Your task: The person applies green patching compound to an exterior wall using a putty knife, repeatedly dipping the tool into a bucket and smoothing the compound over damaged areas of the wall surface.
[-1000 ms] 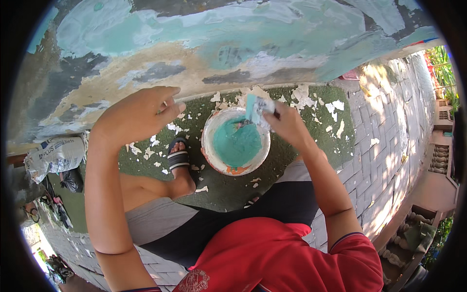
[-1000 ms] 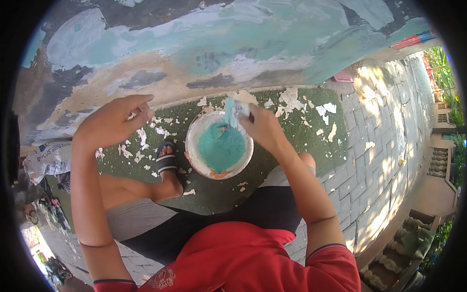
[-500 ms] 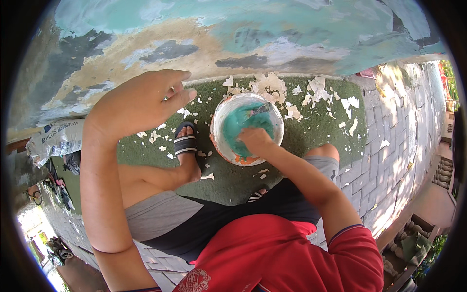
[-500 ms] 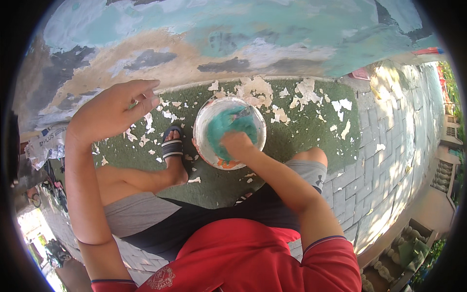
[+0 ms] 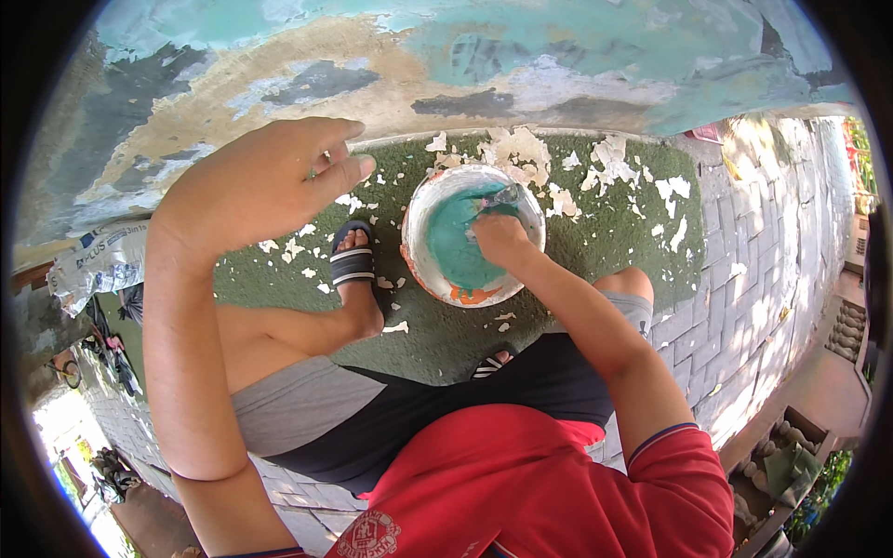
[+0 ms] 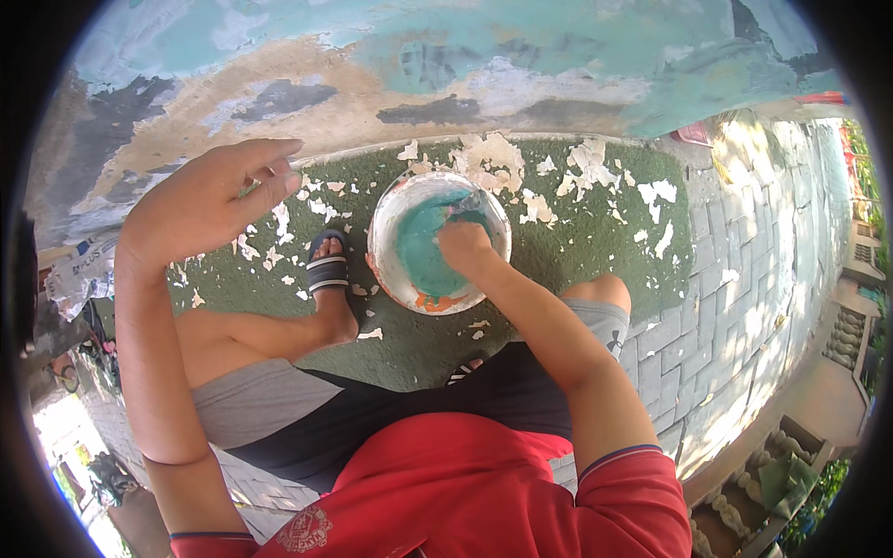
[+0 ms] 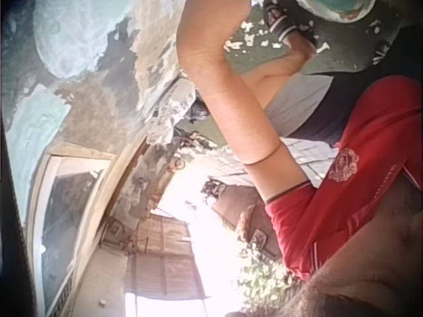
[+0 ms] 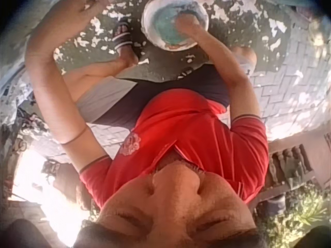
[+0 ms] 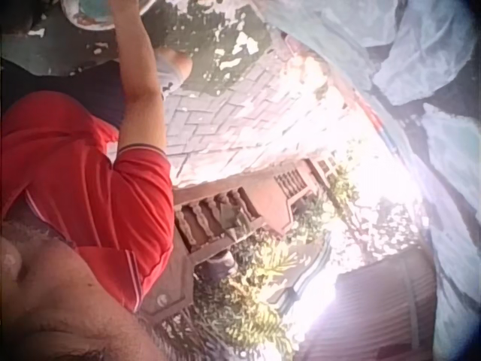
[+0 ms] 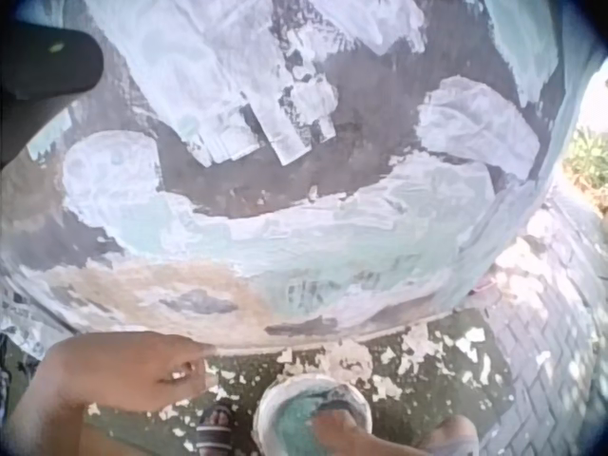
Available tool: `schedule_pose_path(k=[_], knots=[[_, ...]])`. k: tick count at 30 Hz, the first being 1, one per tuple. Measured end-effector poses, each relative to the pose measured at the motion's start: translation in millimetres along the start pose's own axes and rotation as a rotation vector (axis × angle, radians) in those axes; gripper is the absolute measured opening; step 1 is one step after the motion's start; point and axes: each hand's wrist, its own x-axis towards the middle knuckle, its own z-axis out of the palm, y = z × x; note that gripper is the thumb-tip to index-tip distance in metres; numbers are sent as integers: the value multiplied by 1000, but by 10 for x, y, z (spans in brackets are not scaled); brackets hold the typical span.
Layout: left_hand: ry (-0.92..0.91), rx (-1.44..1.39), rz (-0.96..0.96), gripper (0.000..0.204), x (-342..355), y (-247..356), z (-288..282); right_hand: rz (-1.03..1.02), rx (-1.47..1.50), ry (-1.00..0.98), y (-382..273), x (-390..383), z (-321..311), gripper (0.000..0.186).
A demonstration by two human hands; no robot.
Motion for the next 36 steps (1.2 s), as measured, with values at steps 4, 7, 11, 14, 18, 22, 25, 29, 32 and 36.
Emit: schedule_pose_path(k=[4,7,11,14,18,22,25,29,32,36], knots=[[5,17,5,58,43,47,0,25,22,-107,-80,-15,-67,25],[7,21,17,57,49,78,-19,-20,47,-52,-76,-59,-240,25],[-4,34,32,57,36,98,-16,-164,94,-45,-201,-194,-290,17],[-4,65,48,57,49,104,-31,-99,27,-23,-207,-117,-61,28],[-10,37,36,57,31,69,-16,-101,219,-19,7,-95,-169,28],[2,31,52,57,12,61,-20,-83,170,-79,91,-81,-109,25],[19,29,77,54,20,73,-24,-123,72,46,47,-57,236,22],[29,32,94,54,19,24,2,-52,70,195,-128,-13,307,20],[7,18,64,58,0,-9,19,-100,45,330,-116,-65,185,23],[-16,30,41,58,14,56,-4,-139,38,229,-32,-82,394,24]])
